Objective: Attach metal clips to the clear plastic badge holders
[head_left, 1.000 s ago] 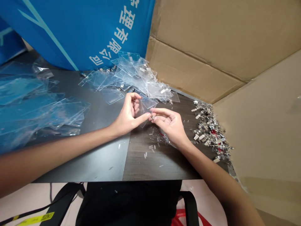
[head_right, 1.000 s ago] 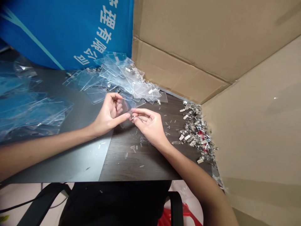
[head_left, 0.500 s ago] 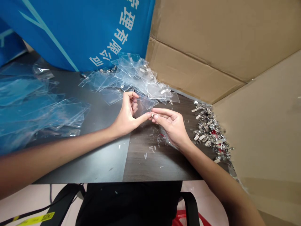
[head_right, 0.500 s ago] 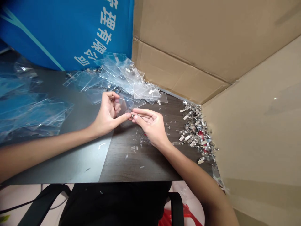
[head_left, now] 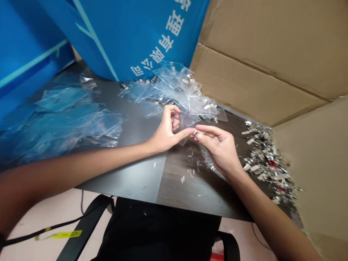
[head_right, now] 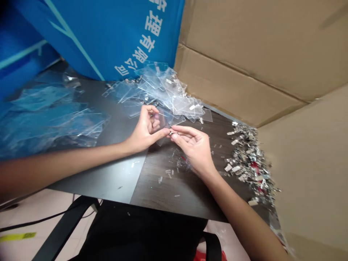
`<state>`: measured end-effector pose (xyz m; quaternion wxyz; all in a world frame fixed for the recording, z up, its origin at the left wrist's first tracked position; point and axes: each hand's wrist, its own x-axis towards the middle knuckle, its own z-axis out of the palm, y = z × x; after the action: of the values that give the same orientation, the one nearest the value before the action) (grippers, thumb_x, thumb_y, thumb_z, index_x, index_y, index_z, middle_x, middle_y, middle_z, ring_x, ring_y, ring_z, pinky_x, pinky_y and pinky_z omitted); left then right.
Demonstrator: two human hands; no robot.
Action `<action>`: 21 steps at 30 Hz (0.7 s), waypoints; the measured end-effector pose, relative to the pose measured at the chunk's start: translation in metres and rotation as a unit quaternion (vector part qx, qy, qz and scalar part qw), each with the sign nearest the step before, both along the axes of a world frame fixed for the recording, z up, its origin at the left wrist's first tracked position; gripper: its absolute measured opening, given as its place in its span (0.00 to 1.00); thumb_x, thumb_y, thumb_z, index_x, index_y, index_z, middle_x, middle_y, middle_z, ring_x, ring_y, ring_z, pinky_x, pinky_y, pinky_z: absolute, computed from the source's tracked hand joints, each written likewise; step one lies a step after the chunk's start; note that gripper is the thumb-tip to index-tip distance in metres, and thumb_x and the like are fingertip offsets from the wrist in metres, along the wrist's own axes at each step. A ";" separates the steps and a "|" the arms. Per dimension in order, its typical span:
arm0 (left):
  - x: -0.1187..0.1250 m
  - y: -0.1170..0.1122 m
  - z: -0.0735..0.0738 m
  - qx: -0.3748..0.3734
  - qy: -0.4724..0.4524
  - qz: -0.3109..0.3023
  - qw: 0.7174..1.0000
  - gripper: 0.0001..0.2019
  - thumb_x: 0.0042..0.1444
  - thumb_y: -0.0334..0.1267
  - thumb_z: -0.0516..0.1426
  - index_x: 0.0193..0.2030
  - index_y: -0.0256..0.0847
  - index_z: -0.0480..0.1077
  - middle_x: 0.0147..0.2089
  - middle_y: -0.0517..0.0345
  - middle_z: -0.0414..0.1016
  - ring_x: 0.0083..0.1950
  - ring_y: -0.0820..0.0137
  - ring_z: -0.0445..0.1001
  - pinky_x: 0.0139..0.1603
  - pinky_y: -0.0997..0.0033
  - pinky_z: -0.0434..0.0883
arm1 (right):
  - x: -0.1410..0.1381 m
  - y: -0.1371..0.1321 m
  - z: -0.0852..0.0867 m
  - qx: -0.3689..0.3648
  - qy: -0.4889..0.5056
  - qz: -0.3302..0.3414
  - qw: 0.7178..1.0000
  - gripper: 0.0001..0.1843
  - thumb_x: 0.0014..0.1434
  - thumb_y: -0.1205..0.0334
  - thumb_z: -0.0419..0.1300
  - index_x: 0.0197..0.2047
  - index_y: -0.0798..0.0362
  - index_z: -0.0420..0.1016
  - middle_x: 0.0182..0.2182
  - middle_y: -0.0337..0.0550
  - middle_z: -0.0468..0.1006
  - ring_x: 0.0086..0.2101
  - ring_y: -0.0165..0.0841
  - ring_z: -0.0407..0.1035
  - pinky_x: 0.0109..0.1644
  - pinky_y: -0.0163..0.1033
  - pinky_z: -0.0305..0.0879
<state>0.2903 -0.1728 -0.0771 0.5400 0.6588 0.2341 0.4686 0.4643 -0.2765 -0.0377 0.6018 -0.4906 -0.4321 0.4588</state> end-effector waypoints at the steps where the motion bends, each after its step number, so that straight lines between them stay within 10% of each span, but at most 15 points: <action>1: 0.000 -0.001 0.001 -0.002 -0.001 -0.001 1.000 0.33 0.57 0.48 0.75 0.54 0.52 0.55 0.45 0.62 0.54 0.33 0.75 0.54 0.31 0.69 0.57 | 0.000 0.000 -0.001 0.001 -0.001 0.001 1.000 0.20 0.54 0.52 0.86 0.47 0.47 0.93 0.43 0.47 0.93 0.44 0.43 0.89 0.58 0.53 0.88; 21: -0.008 -0.010 0.008 0.015 0.043 0.005 0.999 0.32 0.59 0.46 0.74 0.55 0.48 0.55 0.50 0.59 0.59 0.42 0.72 0.62 0.41 0.68 0.64 | -0.009 -0.005 0.000 0.049 -0.125 -0.060 0.989 0.09 0.57 0.58 0.81 0.40 0.49 0.91 0.39 0.46 0.93 0.41 0.39 0.89 0.51 0.40 0.88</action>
<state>0.2819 -0.1827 -0.0694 0.5169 0.6855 0.2533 0.4458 0.4556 -0.2814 -0.0375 0.5924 -0.5394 -0.4957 0.3353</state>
